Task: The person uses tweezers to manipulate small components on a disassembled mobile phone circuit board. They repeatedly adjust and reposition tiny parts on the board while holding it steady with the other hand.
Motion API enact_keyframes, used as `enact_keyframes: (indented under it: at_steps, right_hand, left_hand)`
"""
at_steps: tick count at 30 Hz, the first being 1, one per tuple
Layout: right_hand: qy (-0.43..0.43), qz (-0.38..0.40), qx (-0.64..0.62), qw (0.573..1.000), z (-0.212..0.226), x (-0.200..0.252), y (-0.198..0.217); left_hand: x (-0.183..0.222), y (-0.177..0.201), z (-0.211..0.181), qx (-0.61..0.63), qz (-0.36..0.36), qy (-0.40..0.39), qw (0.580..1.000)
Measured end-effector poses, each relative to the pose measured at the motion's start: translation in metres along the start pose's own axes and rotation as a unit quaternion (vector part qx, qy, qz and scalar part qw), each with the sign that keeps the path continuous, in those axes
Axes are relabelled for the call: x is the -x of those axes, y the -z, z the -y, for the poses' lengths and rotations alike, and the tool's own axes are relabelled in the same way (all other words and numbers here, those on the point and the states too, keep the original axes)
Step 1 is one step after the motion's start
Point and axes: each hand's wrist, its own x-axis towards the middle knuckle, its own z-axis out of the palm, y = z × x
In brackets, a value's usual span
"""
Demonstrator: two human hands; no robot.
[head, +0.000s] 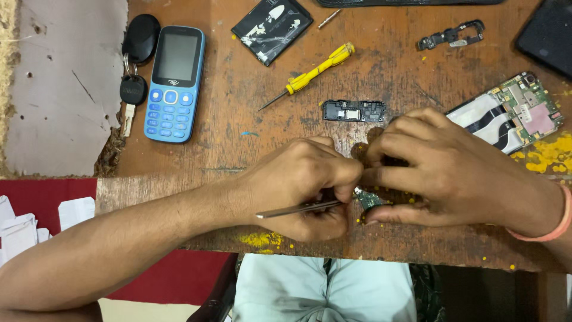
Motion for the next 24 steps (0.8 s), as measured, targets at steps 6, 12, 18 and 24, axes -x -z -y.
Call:
enact_keyframes:
  at_steps: [6,12,18,24]
  right_hand:
    - [-0.008,-0.001,0.002,1.000,0.001,0.001,-0.002]
    - [-0.021,0.029,0.005,0.999,-0.003,0.003,-0.007]
    - [-0.030,0.035,0.014,0.999,-0.004,0.006,-0.011]
    - [-0.018,0.026,0.027,0.999,-0.005,0.007,-0.012]
  left_hand:
    - [0.001,0.000,-0.002,0.002,0.005,0.024,1.000]
    - [0.001,-0.001,-0.001,0.058,-0.001,0.015,0.998]
    - [0.002,-0.001,-0.002,0.018,-0.002,0.005,1.000]
    - [0.001,-0.001,0.000,0.044,0.000,0.001,0.999]
